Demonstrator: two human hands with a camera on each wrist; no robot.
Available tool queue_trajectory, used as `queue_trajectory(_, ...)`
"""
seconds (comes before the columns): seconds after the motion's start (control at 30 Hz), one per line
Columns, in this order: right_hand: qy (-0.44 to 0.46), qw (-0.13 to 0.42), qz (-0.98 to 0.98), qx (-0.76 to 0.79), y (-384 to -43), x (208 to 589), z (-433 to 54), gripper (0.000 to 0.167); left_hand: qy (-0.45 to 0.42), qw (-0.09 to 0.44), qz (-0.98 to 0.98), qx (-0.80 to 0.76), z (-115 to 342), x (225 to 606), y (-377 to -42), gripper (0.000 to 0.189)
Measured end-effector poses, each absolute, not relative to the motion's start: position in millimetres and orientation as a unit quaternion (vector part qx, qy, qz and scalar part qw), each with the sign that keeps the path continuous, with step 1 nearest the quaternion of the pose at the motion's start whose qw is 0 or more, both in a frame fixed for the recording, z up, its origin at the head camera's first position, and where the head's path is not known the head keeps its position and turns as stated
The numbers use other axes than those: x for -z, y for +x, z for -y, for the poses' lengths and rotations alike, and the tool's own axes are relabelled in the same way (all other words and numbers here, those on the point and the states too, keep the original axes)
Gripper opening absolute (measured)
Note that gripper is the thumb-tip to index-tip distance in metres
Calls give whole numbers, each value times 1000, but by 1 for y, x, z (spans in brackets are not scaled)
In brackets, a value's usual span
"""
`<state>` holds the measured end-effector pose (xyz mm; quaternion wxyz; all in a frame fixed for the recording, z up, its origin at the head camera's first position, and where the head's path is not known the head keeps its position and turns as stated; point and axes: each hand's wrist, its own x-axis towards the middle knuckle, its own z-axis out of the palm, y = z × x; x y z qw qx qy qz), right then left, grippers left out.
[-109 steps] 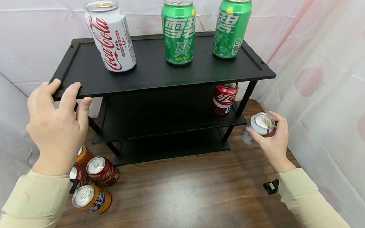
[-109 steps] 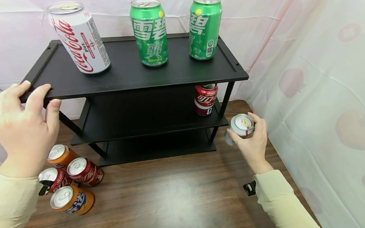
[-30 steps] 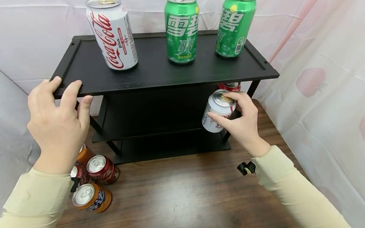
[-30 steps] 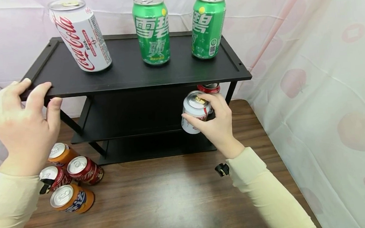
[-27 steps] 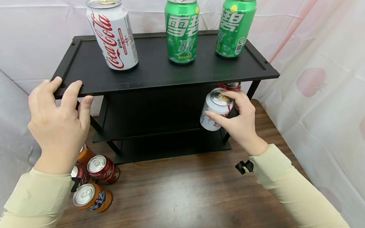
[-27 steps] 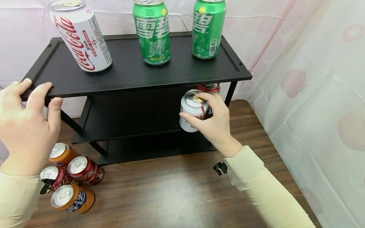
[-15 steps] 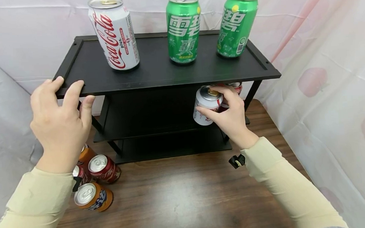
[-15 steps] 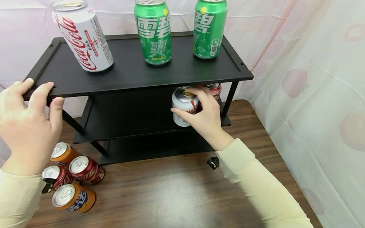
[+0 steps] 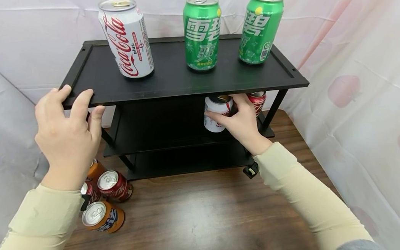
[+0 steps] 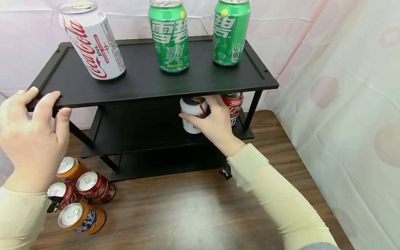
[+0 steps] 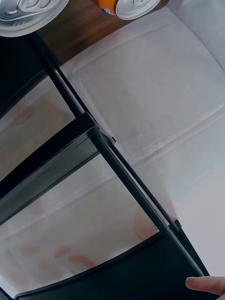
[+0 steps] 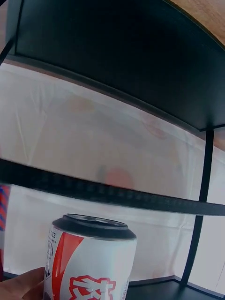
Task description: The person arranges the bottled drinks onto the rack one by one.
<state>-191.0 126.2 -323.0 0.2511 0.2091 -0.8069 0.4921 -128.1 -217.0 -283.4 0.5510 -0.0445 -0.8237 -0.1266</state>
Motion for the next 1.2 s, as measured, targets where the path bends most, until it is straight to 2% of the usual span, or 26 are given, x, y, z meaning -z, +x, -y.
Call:
queue_trajectory(0.13, 199, 232, 812, -497, -194, 325, -120, 64, -43, 552, 824, 124, 217, 283, -128, 47)
queue_trajectory(0.4, 193, 230, 827, -476, -199, 330, -111, 67, -42, 551, 825, 122, 218, 284, -128, 46)
queue_trajectory(0.7, 187, 224, 838, -461, -199, 333, -108, 61, -44, 551, 824, 126, 217, 284, -128, 47)
queue_trajectory(1.2, 184, 168, 853, -458, -197, 332, -107, 63, -43, 547, 827, 125, 218, 285, -128, 47)
